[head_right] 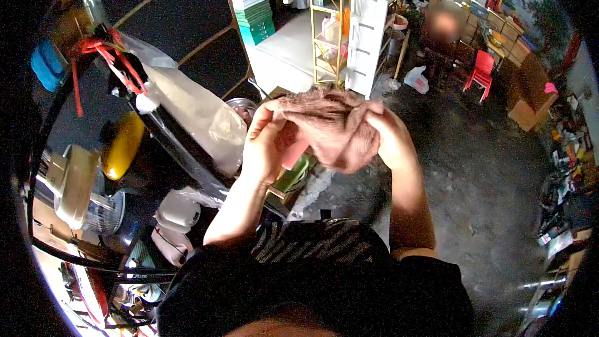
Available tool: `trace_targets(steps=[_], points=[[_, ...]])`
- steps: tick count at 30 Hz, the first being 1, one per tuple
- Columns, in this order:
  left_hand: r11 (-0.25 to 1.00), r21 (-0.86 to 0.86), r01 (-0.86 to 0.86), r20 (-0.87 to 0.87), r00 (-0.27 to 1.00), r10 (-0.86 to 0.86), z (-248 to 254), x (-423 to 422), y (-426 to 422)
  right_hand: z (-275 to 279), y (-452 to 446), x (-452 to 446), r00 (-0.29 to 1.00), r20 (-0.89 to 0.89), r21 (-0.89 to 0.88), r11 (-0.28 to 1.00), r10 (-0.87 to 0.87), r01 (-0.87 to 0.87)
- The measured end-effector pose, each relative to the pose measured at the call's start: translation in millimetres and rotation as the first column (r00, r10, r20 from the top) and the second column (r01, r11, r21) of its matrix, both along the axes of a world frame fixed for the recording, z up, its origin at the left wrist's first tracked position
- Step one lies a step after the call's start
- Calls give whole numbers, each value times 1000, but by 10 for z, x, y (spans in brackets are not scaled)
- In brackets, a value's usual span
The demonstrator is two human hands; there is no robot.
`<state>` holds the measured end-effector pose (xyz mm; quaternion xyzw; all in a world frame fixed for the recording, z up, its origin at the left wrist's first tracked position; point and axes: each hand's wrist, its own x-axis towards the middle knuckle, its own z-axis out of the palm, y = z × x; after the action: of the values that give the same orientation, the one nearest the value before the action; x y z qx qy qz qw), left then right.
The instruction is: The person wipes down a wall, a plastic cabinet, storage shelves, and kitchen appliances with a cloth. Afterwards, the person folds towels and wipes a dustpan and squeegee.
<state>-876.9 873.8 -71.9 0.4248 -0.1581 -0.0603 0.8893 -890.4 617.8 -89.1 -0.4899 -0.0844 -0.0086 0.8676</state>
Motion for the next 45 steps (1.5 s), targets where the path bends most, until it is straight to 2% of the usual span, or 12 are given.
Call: trace_targets(steps=[7, 9, 12, 15, 19, 23, 25, 33, 37, 39, 42, 45], points=[[951, 167, 260, -68, 965, -252, -78, -147, -14, -1, -20, 135, 997, 51, 115, 991, 58, -64], [986, 18, 163, -125, 979, -160, -109, -232, -19, -44, 40, 213, 961, 213, -29, 984, 179, -177], [966, 256, -39, -332, 935, 126, 71, -579, 75, 13, 183, 332, 855, 322, -289, 902, 406, -320], [762, 581, -286, 15, 940, 342, -321, -878, 390, -113, 426, 408, 773, 303, -283, 827, 558, -486], [731, -158, -664, 24, 737, 675, -518, -1491, 549, -151, 982, 253, 598, 139, 12, 602, 789, -798], [884, -319, -343, -167, 938, 303, -1001, -2067, 350, -128, 1459, -260, 389, -46, 64, 391, 920, -918], [812, -348, -469, -225, 882, 413, -1129, -2350, 197, -198, 1577, -486, 239, -45, 117, 242, 970, -963], [318, 115, -941, -490, 225, 842, -1756, -4049, -7, -1425, 1820, -1469, 76, -506, 356, 288, 859, -889], [56, 394, -917, -531, -178, 828, -1929, -5218, -614, -1971, 1865, -2295, 167, -667, 141, 343, 726, -929], [-224, 236, -946, -276, -286, 918, -2041, -5711, -1042, -2082, 1850, -2718, 156, -525, 152, 272, 837, -950], [-47, -251, -967, -134, -13, 991, -1689, -6426, -1775, -1450, 1679, -3402, -87, -298, 161, -40, 950, -986], [38, -764, -644, -118, 199, 973, -1855, -6855, -2398, -1064, 1607, -3911, -435, -122, 184, -411, 892, -893]])
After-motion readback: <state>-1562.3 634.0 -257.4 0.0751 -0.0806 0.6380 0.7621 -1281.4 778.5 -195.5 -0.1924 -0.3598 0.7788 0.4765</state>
